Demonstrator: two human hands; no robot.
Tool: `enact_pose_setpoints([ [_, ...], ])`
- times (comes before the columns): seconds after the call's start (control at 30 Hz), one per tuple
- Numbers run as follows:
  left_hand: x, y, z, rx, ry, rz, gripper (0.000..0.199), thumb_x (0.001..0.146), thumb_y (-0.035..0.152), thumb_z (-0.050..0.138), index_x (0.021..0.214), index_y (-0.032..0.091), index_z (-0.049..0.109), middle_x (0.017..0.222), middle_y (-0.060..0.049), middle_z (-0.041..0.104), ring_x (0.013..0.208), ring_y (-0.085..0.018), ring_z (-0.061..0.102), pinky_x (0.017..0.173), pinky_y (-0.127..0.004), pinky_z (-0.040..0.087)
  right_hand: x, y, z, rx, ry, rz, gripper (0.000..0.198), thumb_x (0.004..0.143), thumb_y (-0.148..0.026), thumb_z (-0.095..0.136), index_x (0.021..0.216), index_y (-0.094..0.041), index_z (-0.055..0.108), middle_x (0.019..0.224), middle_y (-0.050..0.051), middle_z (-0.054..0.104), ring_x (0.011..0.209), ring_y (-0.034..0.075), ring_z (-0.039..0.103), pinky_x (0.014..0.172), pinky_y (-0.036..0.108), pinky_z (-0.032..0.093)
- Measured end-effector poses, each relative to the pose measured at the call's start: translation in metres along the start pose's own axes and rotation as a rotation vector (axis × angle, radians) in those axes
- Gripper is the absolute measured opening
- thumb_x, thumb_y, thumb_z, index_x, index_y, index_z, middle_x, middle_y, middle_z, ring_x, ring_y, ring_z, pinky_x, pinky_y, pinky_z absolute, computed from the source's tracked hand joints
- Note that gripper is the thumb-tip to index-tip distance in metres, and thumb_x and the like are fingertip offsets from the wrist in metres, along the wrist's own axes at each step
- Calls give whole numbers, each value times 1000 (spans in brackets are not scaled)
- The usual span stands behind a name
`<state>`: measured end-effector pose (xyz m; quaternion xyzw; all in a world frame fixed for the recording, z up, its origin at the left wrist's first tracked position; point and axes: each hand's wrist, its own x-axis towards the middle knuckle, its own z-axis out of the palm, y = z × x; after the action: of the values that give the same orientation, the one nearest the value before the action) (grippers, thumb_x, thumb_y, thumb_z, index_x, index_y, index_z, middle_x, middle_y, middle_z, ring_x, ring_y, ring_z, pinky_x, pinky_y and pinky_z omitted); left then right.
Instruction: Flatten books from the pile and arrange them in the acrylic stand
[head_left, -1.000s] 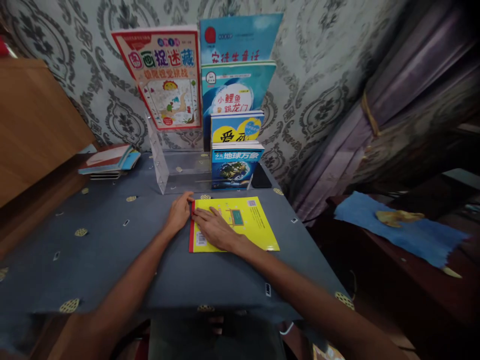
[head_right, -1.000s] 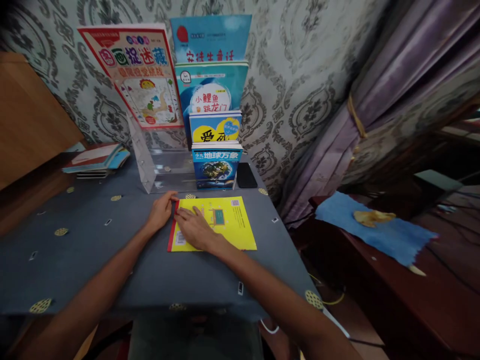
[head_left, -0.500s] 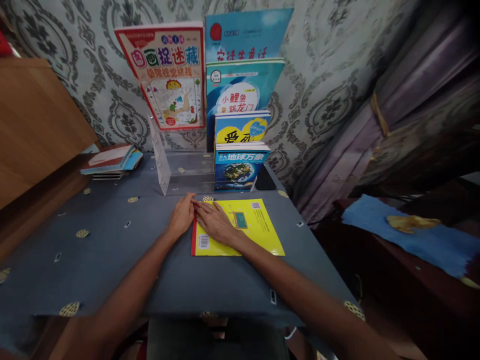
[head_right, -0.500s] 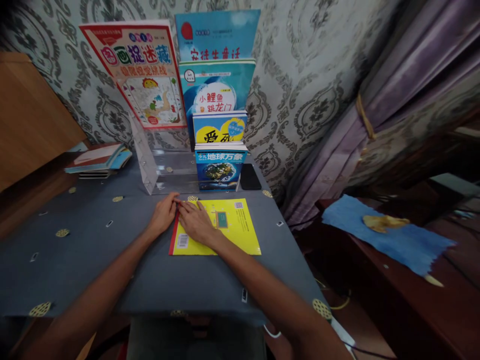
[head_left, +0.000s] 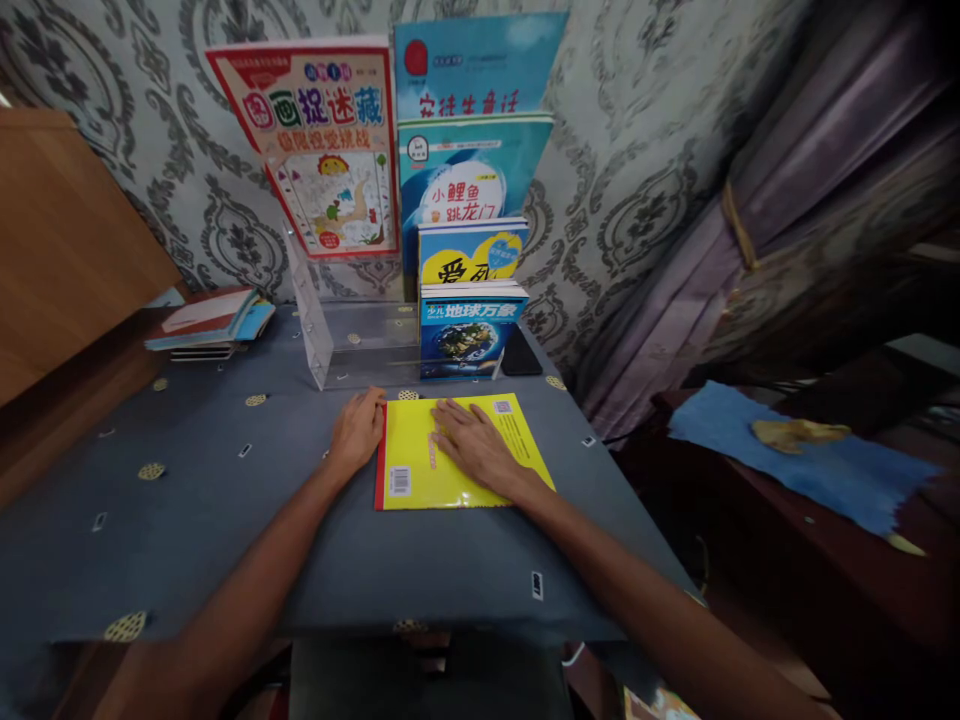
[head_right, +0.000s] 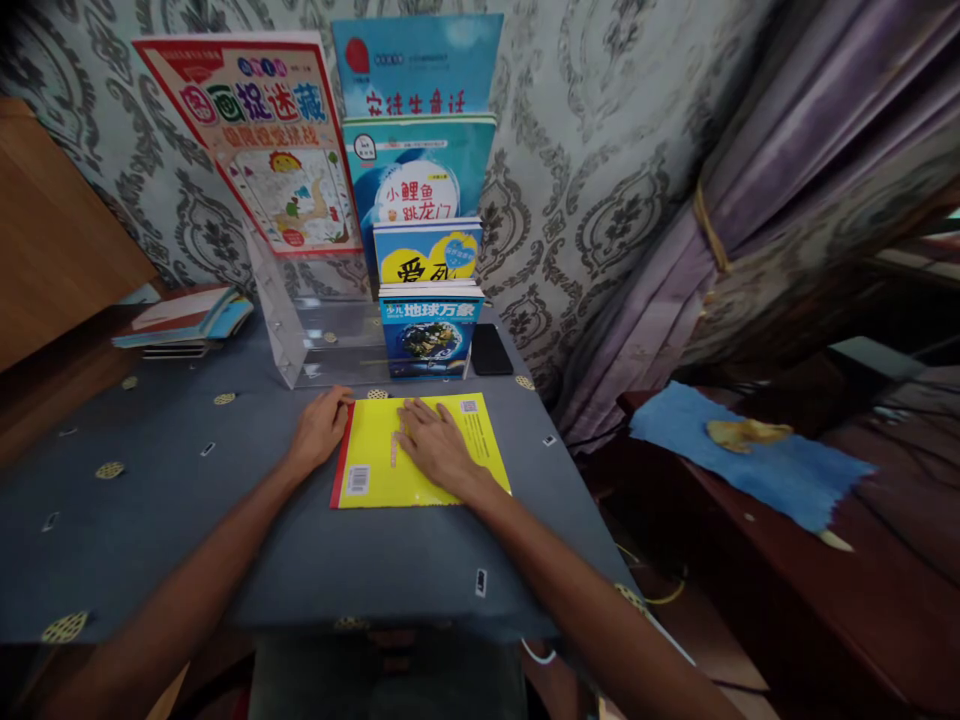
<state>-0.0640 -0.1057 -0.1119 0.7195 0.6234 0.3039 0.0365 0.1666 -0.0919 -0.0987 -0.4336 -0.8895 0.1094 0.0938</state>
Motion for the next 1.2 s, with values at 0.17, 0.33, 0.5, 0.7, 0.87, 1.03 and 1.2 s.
enact_pose_setpoints([
  [0.17,0,0,1,16,-8,4,29,91,10,43,113,21,60,103,-8,73,101,-25,65,92,-41,51,-17,36,-1,-37,82,72,44,102,-31,40,141,-18,54,151,12,52,146,25,40,119,52,29],
  [0.33,0,2,-1,71,-32,25,28,92,11,42,109,20,61,104,-9,72,99,-25,64,92,-41,50,-31,60,-4,-53,146,203,44,102,-30,36,141,-17,53,151,13,51,145,27,41,116,56,32],
  [0.5,-2,13,-4,195,-70,44,27,95,14,41,108,19,64,106,-10,70,103,-27,62,95,-44,48,-31,61,-2,-59,179,214,44,100,-28,38,139,-19,56,149,14,54,143,28,44,114,56,35],
  [0.7,-10,39,3,136,-148,259,35,101,27,41,129,17,60,128,-14,66,127,-28,54,108,-48,42,-30,58,-2,-56,170,230,44,99,-26,37,139,-17,55,150,14,53,144,28,43,115,55,33],
  [0.87,-19,50,18,64,-345,406,45,104,39,38,145,26,50,153,-9,50,147,-23,37,119,-51,30,-31,57,-4,-54,161,234,45,99,-26,38,140,-17,54,151,13,52,144,29,42,114,56,33],
  [1.03,-19,51,22,80,-400,375,44,103,41,41,145,28,51,154,-9,48,147,-23,39,119,-53,30,-31,55,-4,-81,163,229,45,99,-24,36,140,-17,55,151,14,51,143,30,43,113,58,34],
  [1.2,-19,53,23,83,-374,367,43,103,39,44,143,28,53,153,-8,50,146,-24,40,120,-53,30,-33,46,-3,-114,186,151,40,101,-25,40,135,-20,61,147,14,56,143,32,43,114,61,31],
])
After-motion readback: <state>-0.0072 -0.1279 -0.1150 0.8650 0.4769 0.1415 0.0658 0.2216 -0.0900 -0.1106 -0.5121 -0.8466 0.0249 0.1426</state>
